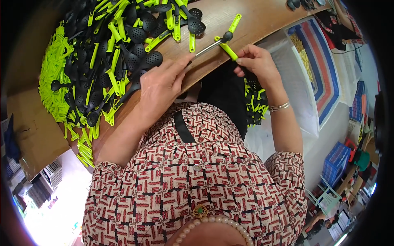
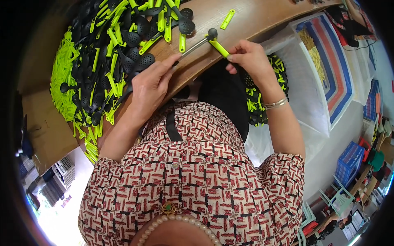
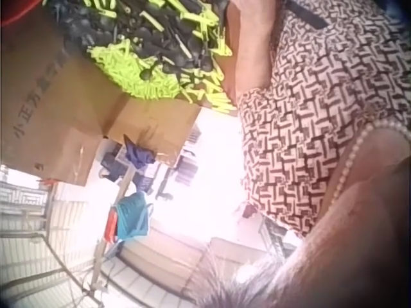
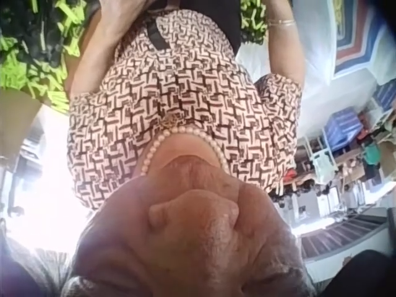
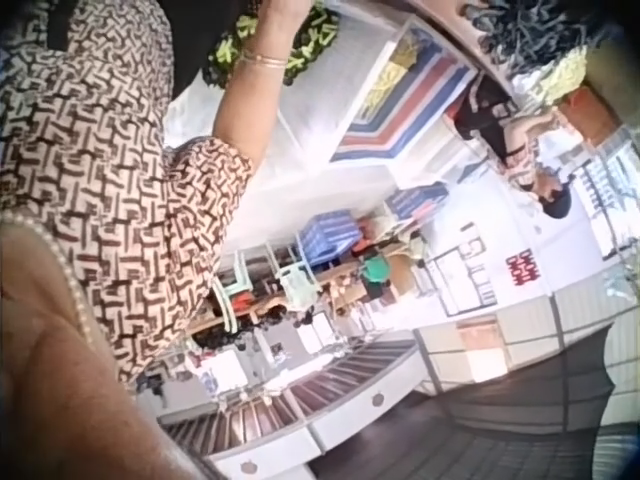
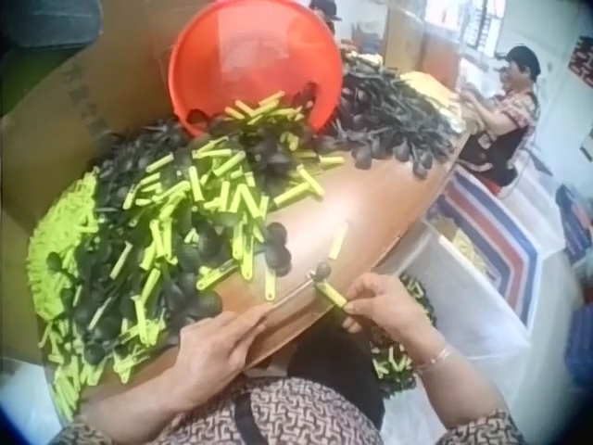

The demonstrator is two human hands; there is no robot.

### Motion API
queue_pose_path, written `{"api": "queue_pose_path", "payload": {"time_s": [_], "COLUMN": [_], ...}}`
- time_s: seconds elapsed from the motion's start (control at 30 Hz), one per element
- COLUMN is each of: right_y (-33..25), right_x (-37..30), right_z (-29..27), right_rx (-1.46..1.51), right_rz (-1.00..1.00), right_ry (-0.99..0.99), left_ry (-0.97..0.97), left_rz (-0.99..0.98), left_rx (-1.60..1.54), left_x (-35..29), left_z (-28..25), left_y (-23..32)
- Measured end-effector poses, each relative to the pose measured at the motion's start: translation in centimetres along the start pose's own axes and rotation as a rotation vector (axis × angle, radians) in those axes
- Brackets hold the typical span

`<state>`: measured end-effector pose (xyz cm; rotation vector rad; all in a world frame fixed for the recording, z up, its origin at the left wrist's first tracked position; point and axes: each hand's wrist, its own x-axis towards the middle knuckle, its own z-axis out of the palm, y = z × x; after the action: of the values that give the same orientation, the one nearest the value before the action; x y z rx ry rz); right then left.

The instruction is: Assembling yellow and black plastic toy parts by hammering them together.

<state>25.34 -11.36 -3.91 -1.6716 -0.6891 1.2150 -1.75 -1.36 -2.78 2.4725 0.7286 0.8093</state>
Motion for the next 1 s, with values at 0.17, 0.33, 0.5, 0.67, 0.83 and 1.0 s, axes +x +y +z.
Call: {"api": "queue_pose_path", "payload": {"time_s": [0.17,0.33,0.5,0.67,0.83,1.0], "right_y": [1.2,-5.1,-9.0,-9.5,-12.8,-14.0], "right_x": [-0.6,6.1,13.2,16.5,16.3,16.0], "right_z": [-7.5,-2.9,4.6,5.8,4.4,1.6], "right_rx": [-0.334,-1.095,-1.376,-1.511,-1.580,-1.222], "right_rz": [-0.122,-0.821,-1.234,-1.346,-1.475,-1.544], "right_ry": [-0.018,0.349,0.215,0.315,0.315,0.153], "left_ry": [0.070,0.025,0.017,-0.038,-0.030,-0.045], "left_rz": [-0.045,-0.079,-0.020,-0.091,-0.124,0.028], "left_rx": [-0.136,-0.106,-0.093,-0.146,-0.150,0.089], "left_x": [-0.2,-1.2,-1.2,-1.7,-1.5,0.9], "left_z": [-1.2,-0.7,-1.0,-1.3,-0.8,1.6], "left_y": [-0.5,-0.9,0.3,-0.1,-0.5,-0.3]}}
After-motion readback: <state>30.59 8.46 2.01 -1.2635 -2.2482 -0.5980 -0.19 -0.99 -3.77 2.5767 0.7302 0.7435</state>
